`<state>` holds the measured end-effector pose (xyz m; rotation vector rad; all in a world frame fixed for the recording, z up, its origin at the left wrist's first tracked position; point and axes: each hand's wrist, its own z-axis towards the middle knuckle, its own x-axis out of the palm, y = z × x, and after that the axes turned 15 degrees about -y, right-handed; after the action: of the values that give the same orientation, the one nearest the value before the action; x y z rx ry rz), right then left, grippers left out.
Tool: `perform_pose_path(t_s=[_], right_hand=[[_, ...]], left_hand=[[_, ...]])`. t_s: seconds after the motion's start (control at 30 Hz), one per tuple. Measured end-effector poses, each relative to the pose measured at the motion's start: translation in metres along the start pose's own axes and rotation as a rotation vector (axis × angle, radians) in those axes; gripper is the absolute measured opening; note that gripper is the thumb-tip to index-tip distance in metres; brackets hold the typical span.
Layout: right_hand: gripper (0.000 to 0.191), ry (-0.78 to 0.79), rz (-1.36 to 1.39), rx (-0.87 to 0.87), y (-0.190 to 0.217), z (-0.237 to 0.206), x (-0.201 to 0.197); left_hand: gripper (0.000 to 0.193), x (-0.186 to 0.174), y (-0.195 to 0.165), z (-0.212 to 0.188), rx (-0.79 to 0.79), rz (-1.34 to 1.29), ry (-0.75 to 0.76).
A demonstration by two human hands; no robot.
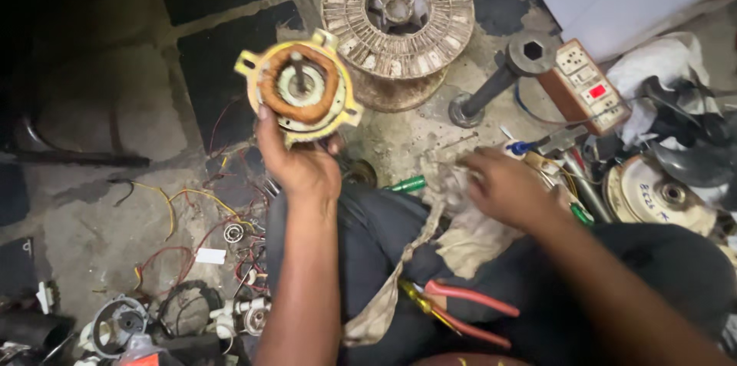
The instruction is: The person disassembles and reassembles an electric motor. They apply lubricant to a bearing, insert it into the motor housing, and secure the assembly with a metal band using pliers.
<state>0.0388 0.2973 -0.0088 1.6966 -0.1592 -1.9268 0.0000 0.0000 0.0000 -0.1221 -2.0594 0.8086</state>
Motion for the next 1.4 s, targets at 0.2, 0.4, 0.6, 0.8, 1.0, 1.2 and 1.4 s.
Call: perform_pose_path(t_s=[0.2, 0.4, 0.6, 0.8, 1.0, 1.2, 1.4], right_hand=[[0.032, 0.161, 0.118, 0.218, -0.051, 0.137, 0.097], [0.036, -0.013, 0.091, 0.338, -0.113, 0.184, 0.029], [0.037, -0.351, -0.036, 0.382, -0.067, 0.218, 0.010], [0.040, -0.401, 0.011, 0.661, 0.013, 0.165, 0.073], [0.035, -0.282, 0.029, 0.749, 0.069, 0.040, 0.087], [0.038, -0.278, 0.031, 0.676, 0.066, -0.004, 0.048], [0.031, -0.117, -0.084, 0.636, 0.019, -0.014, 0.036]], left_hand=[[0.050, 0.099, 0.082, 0.019, -0.170, 0.070, 0.070], [0.052, 0.200, 0.114, 0.036, -0.040, 0.159, 0.115], [0.054, 0.211, 0.027, 0.174, -0.200, 0.271, 0.136], [0.050, 0.190, -0.032, 0.263, -0.306, 0.453, 0.251], [0.057, 0.138, -0.036, 0.205, -0.008, 0.726, 0.284], [0.061, 0.121, 0.012, 0.138, -0.075, 0.705, 0.261], [0.055, 0.118, 0.075, 0.104, -0.177, 0.610, 0.290]])
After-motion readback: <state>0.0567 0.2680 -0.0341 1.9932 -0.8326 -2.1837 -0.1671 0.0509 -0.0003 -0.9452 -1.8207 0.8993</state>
